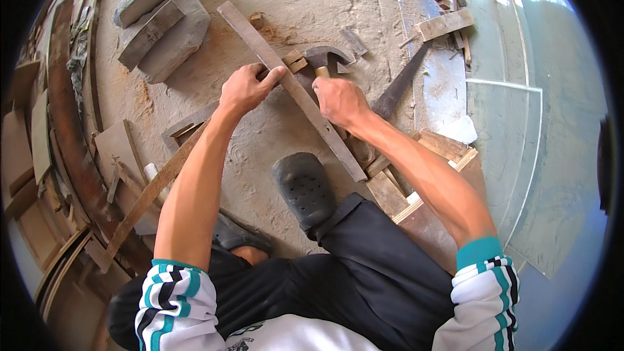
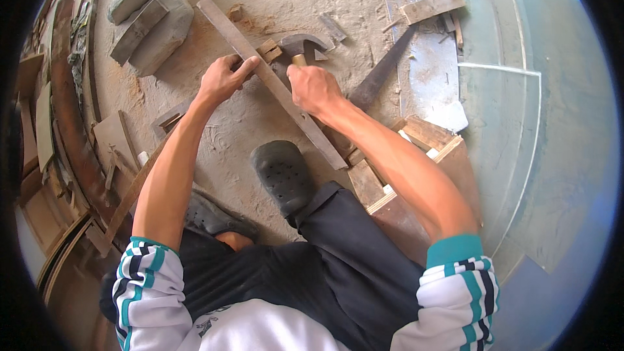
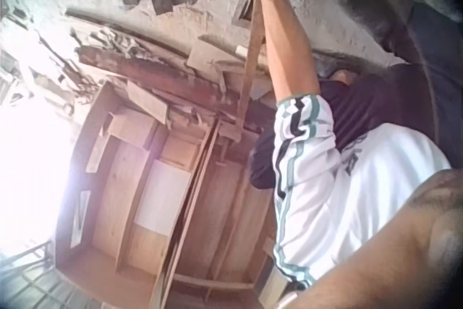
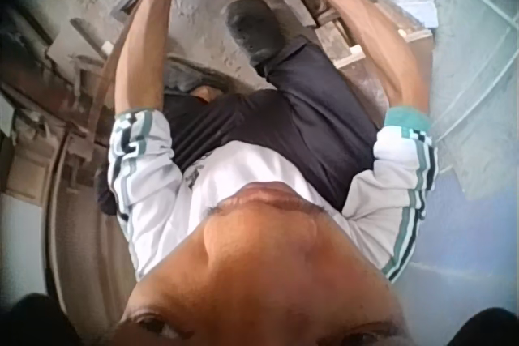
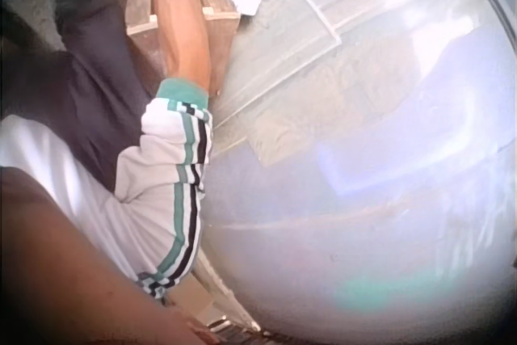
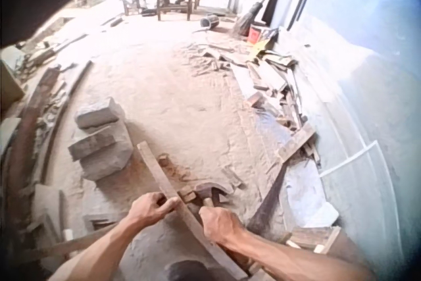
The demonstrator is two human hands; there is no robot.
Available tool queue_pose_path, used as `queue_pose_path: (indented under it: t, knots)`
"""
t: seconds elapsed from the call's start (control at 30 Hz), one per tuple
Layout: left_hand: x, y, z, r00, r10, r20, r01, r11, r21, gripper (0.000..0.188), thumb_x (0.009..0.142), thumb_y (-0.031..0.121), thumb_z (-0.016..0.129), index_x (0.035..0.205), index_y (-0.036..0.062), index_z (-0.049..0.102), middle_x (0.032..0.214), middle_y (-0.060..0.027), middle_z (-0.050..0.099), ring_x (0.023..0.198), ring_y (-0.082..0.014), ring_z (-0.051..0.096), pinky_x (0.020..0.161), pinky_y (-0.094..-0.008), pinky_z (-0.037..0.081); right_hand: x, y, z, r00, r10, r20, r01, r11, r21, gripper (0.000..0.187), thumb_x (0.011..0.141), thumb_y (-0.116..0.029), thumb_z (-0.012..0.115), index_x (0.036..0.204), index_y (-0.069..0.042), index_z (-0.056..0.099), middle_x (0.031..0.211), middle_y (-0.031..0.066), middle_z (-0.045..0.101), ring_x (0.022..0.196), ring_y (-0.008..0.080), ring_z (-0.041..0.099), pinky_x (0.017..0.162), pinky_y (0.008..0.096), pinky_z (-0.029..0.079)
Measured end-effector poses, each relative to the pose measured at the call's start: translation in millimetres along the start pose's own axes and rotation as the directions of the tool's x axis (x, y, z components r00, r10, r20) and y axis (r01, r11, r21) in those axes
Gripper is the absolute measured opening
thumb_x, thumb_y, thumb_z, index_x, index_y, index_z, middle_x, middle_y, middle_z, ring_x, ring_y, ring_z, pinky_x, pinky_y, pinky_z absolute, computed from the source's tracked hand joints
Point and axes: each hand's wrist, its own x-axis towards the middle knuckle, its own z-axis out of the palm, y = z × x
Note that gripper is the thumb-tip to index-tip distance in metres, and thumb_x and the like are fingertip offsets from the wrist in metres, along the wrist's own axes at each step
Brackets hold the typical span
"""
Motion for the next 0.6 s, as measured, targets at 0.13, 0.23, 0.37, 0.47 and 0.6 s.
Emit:
queue_pose_path:
  t: [0.13,0.23,0.37,0.47,0.6]
  knots:
    - [-1,-2,0,1.0,-0.002,0.01,0.002,1.0,-0.007,0.074,0.092,0.072,0.056,0.099,0.0017,0.077,0.084,-0.0191,0.074,0.087,-0.0364,0.073,0.08,-0.0457,0.054,25,-19,-2,0.986,0.004,-0.164,0.012,0.995,0.094,0.016,0.098,-0.016,0.059,0.095,-0.002,0.065,0.079,0.0227,0.07,0.073,0.0427,0.069,0.066,0.0501,0.055]
    - [1,-6,1,1.0,0.018,0.003,-0.018,0.999,-0.039,0.074,0.092,0.073,0.056,0.1,0.0023,0.077,0.084,-0.0186,0.074,0.086,-0.0355,0.073,0.08,-0.0454,0.054,41,-24,-2,0.985,-0.002,-0.173,0.015,0.997,0.072,0.017,0.099,-0.017,0.058,0.1,-0.001,0.067,0.078,0.0223,0.07,0.071,0.0435,0.069,0.065,0.0504,0.054]
    - [2,-5,1,1.0,-0.006,0.028,0.007,0.999,-0.049,0.072,0.092,0.072,0.057,0.101,0.0033,0.077,0.083,-0.0174,0.074,0.085,-0.034,0.073,0.079,-0.0448,0.054,48,-27,-6,0.971,-0.026,-0.237,0.061,0.988,0.143,0.017,0.099,-0.014,0.056,0.101,0.0,0.067,0.082,0.0236,0.07,0.078,0.0436,0.069,0.07,0.0507,0.054]
    - [4,-9,3,1.0,0.02,-0.008,-0.02,0.997,-0.072,0.068,0.094,0.068,0.06,0.093,0.0021,0.076,0.077,-0.0098,0.072,0.072,-0.0221,0.07,0.069,-0.0377,0.053,55,-29,-10,0.956,-0.062,-0.287,0.118,0.977,0.18,0.018,0.099,-0.011,0.055,0.102,0.001,0.067,0.087,0.025,0.07,0.084,0.0428,0.07,0.074,0.05,0.054]
    - [5,-8,3,0.999,0.036,-0.012,-0.037,0.998,-0.048,0.066,0.095,0.066,0.061,0.088,0.0015,0.075,0.074,-0.0065,0.071,0.066,-0.0163,0.068,0.065,-0.0341,0.053,62,-29,-5,0.977,-0.027,-0.21,0.067,0.98,0.186,0.018,0.099,-0.009,0.053,0.102,0.002,0.067,0.089,0.0258,0.071,0.085,0.0425,0.07,0.076,0.0499,0.056]
